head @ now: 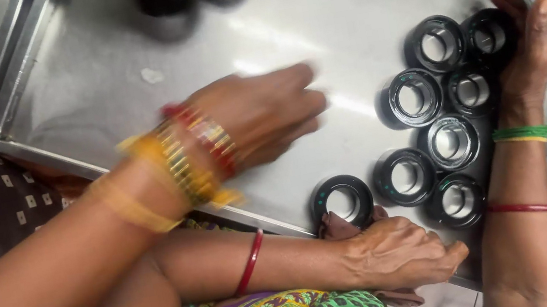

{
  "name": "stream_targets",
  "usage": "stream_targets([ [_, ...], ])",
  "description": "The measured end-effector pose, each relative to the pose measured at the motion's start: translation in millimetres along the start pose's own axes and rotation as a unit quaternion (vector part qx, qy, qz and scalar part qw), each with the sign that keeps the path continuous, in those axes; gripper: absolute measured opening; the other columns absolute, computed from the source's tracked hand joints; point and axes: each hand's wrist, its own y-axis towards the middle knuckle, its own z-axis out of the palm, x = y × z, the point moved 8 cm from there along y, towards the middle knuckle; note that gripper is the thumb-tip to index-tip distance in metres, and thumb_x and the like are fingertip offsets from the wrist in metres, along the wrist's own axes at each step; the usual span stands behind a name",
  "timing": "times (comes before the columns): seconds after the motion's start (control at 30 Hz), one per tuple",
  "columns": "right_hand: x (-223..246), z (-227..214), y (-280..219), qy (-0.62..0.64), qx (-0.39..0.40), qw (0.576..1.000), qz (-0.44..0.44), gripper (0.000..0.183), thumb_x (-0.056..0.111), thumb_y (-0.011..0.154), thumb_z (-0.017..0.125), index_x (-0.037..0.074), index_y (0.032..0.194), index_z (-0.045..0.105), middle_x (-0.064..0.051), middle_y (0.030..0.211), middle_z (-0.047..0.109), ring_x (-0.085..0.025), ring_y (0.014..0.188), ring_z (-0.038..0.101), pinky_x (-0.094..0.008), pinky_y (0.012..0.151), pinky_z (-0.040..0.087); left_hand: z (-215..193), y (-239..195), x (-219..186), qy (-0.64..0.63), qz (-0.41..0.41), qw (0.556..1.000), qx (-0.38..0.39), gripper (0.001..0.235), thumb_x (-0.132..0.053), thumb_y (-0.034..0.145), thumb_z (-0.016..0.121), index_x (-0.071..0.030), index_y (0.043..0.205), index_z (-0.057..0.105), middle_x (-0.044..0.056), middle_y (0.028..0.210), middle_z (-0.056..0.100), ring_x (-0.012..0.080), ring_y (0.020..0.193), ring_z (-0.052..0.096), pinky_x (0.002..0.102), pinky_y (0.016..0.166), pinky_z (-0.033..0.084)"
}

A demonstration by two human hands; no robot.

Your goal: Cleaning and marking circular black metal components on a production table.

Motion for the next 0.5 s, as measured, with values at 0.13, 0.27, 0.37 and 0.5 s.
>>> stream_targets([
  [0.13,-6,30,31,0.057,0.006,0.998,0.013,0.045,0.045,0.12,0.054,0.002,0.132,0.054,-0.019,0.124,0.069,-0.028,0.116,0.072,-0.039,0.107,0.058,-26,12,13,-0.048,-0.042,0.998,0.026,0.02,-0.017,0.082,0.062,0.0,0.092,0.057,0.013,0.058,0.061,0.0304,0.05,0.067,0.045,0.041,0.05],
  [0.27,-6,76,63,0.09,-0.005,0.995,0.051,0.048,0.048,0.115,0.053,0.003,0.129,0.056,-0.02,0.12,0.072,-0.028,0.107,0.075,-0.038,0.095,0.062,-50,12,32,-0.083,-0.051,0.995,0.037,0.021,-0.022,0.081,0.064,-0.003,0.088,0.062,0.013,0.057,0.062,0.0305,0.053,0.068,0.045,0.044,0.052],
  [0.37,-9,122,89,0.175,-0.005,0.983,0.062,0.05,0.052,0.109,0.053,0.005,0.127,0.055,-0.019,0.118,0.071,-0.027,0.101,0.076,-0.036,0.088,0.063,-71,-1,56,-0.053,-0.083,0.994,0.052,0.021,-0.027,0.091,0.065,-0.006,0.089,0.065,0.013,0.058,0.062,0.031,0.057,0.068,0.046,0.047,0.052],
  [0.5,-6,195,121,0.198,-0.019,0.978,0.067,0.052,0.053,0.107,0.055,0.004,0.124,0.058,-0.019,0.114,0.072,-0.027,0.095,0.077,-0.035,0.083,0.064,-112,-41,97,-0.009,-0.11,0.993,0.042,0.024,-0.032,0.091,0.067,-0.009,0.088,0.067,0.013,0.06,0.063,0.032,0.056,0.068,0.047,0.046,0.051],
])
